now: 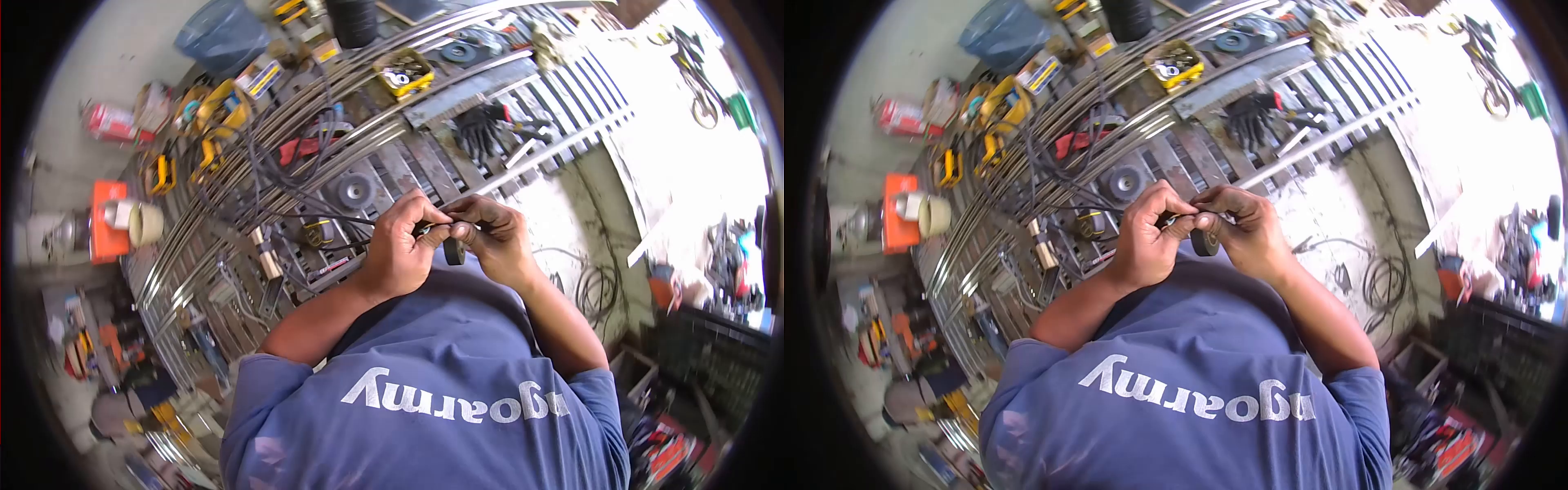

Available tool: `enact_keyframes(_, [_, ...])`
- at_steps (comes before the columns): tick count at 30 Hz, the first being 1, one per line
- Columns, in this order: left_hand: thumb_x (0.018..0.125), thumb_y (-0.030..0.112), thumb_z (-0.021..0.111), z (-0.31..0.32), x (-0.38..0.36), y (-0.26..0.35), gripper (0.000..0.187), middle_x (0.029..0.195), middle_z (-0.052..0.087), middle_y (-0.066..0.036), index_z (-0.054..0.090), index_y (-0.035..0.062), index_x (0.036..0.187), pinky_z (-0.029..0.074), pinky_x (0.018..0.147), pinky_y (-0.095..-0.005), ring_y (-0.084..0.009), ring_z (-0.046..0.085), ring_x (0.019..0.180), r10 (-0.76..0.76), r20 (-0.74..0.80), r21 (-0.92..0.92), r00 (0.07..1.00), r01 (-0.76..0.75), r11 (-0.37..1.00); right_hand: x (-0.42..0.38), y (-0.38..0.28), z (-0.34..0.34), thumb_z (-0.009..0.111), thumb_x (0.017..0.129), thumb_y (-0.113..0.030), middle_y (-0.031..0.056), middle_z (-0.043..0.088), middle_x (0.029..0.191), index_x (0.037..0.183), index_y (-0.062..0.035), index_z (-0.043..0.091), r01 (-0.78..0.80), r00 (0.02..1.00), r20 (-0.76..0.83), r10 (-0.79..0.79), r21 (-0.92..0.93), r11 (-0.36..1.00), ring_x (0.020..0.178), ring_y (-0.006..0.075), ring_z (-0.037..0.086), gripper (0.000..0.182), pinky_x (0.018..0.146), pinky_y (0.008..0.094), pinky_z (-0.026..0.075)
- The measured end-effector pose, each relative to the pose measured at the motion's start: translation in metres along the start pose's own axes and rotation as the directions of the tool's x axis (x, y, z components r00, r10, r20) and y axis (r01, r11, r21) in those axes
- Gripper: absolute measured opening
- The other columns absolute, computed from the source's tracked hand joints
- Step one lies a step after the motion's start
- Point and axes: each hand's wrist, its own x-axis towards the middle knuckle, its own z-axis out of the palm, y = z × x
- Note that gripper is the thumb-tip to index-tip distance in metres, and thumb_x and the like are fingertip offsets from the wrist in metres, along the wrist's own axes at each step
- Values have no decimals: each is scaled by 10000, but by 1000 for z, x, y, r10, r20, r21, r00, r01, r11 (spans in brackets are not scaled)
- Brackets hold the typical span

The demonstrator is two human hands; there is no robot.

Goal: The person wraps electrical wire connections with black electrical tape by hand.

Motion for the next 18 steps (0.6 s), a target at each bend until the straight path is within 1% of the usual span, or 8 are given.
enact_keyframes(3, [1042,122,856,14,8,2,165,946,642,-82,728,18,1056,521,757,-347,-201,646,844,15,-168,104,986,2,995,22,1,-5,785,1070,-55,109,824,1144,1089,23,765,69,998,-5,-69,-50,996,980,162,731,82,880,343,586])
enact_keyframes(5, [1048,114,846,13,15,9,156,973,679,-100,744,9,1102,546,802,-363,-237,689,890,-64,-166,66,984,76,995,36,9,-19,747,1079,-17,105,821,1127,1096,23,766,124,992,32,-121,-111,986,960,153,726,48,859,330,584])
enact_keyframes(7, [1049,106,842,9,26,23,158,981,691,-107,750,0,1121,557,833,-367,-254,713,924,-98,-162,75,982,111,991,50,4,-28,699,1100,-1,98,813,1088,1129,19,765,48,995,88,-39,-101,994,957,163,736,74,877,326,583])
enact_keyframes(11, [1043,63,837,0,27,32,392,1183,706,-91,684,35,1403,593,1000,-365,-203,733,1085,-170,-160,-37,972,166,985,86,-19,-33,671,1139,-33,88,808,1073,1157,18,761,144,967,223,-122,-86,986,956,142,715,105,890,327,589])
enact_keyframes(13, [1039,37,838,-3,22,39,637,1252,704,-80,512,76,1585,596,1005,-337,-155,712,1098,-318,-235,-236,918,263,936,97,-29,-33,666,1152,-52,82,805,1076,1164,20,759,98,953,292,-77,-57,994,960,132,709,118,897,324,589])
enact_keyframes(15, [1040,43,841,-13,13,40,620,1221,716,-64,533,82,1577,596,986,-319,-139,717,1077,-359,-276,-155,892,327,932,103,-30,-31,665,1162,-74,75,801,1084,1169,21,758,12,933,359,-3,-23,1000,964,123,705,133,907,319,587])
enact_keyframes(16, [1055,63,832,-14,8,36,468,1162,749,-70,628,56,1476,597,948,-307,-122,724,1032,-319,-322,-98,891,304,948,105,-26,-28,668,1169,-101,75,795,1074,1171,26,758,79,930,363,-63,-31,996,967,119,701,156,915,316,585])
enact_keyframes(18, [1075,94,816,-21,1,41,323,1126,764,-78,689,29,1365,604,894,-308,-119,725,949,-363,-292,-24,885,373,928,105,-23,-20,668,1173,-114,80,793,1073,1172,33,756,-11,922,386,3,19,1000,971,122,700,171,924,316,583])
